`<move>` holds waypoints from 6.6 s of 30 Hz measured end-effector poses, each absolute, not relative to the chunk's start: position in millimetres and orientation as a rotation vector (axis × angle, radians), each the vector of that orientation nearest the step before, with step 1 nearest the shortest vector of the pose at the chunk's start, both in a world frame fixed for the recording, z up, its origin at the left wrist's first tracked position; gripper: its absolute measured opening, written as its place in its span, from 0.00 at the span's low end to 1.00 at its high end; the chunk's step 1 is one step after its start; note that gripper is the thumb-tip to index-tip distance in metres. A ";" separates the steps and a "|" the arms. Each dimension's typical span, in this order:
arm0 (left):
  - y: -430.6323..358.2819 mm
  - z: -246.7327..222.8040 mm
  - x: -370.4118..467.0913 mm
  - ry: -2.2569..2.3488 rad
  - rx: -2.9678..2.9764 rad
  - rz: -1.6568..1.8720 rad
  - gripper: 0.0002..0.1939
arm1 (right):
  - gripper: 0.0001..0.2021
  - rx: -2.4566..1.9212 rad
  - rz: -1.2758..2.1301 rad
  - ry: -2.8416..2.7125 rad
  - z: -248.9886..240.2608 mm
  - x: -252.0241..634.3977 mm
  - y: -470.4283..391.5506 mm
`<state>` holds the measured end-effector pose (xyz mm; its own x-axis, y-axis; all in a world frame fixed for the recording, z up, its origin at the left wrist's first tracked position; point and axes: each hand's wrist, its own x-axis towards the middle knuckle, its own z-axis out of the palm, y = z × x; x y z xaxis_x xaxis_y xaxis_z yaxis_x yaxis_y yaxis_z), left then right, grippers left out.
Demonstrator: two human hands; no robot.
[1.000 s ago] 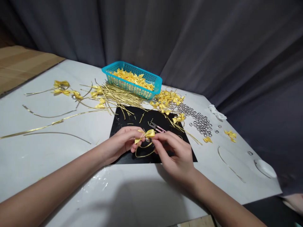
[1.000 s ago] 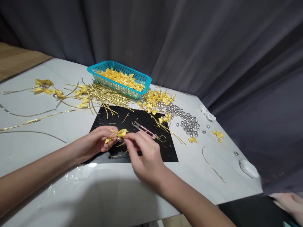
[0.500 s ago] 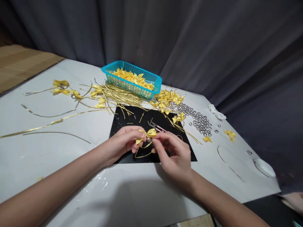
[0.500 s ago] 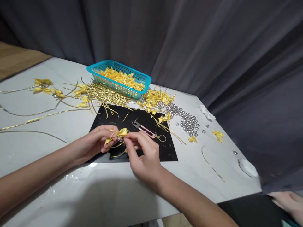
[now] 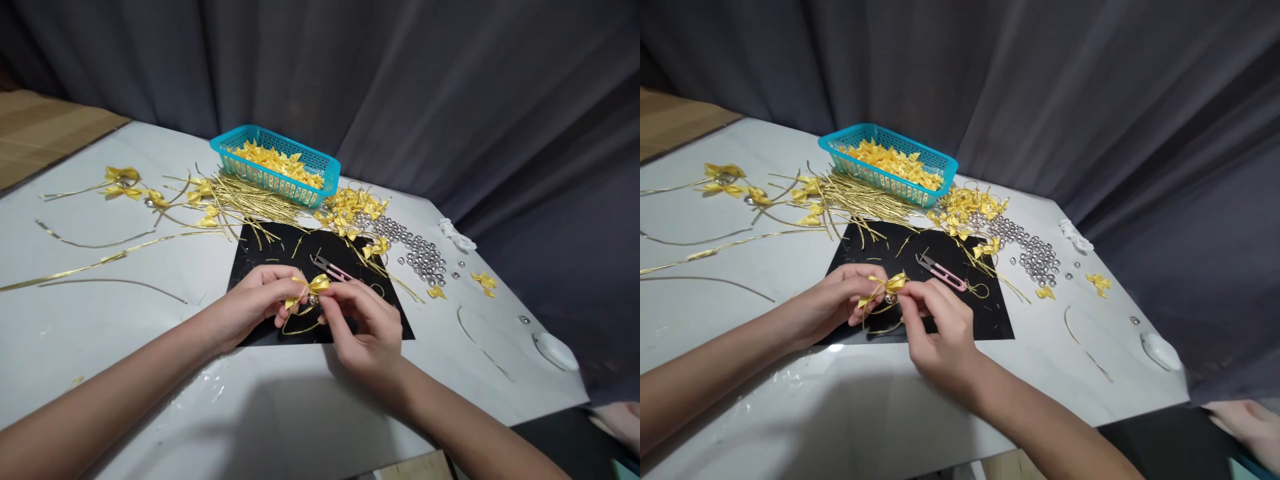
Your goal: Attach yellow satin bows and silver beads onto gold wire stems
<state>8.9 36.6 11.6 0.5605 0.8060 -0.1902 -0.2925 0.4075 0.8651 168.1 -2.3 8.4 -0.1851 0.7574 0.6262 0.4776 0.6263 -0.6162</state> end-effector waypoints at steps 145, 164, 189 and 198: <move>35.9 14.3 7.6 0.582 0.580 0.671 0.08 | 0.07 -0.985 0.093 -1.956 16.4 174.0 -6.2; 35.1 12.1 9.3 0.656 0.752 0.702 0.08 | 0.09 -0.976 0.068 -1.926 5.5 170.2 -6.3; 30.5 18.3 16.5 0.756 0.742 0.742 0.08 | 0.09 -1.028 0.214 -1.776 0.3 162.8 -11.2; 30.4 16.1 18.6 0.759 0.805 0.790 0.08 | 0.05 -1.110 0.445 -1.622 -0.9 157.8 -11.9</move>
<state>18.6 30.4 16.1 0.4871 0.8293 -0.2739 -0.3069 0.4561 0.8353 157.8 -11.9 -0.9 0.0034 0.8334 0.5527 0.4344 0.4966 -0.7514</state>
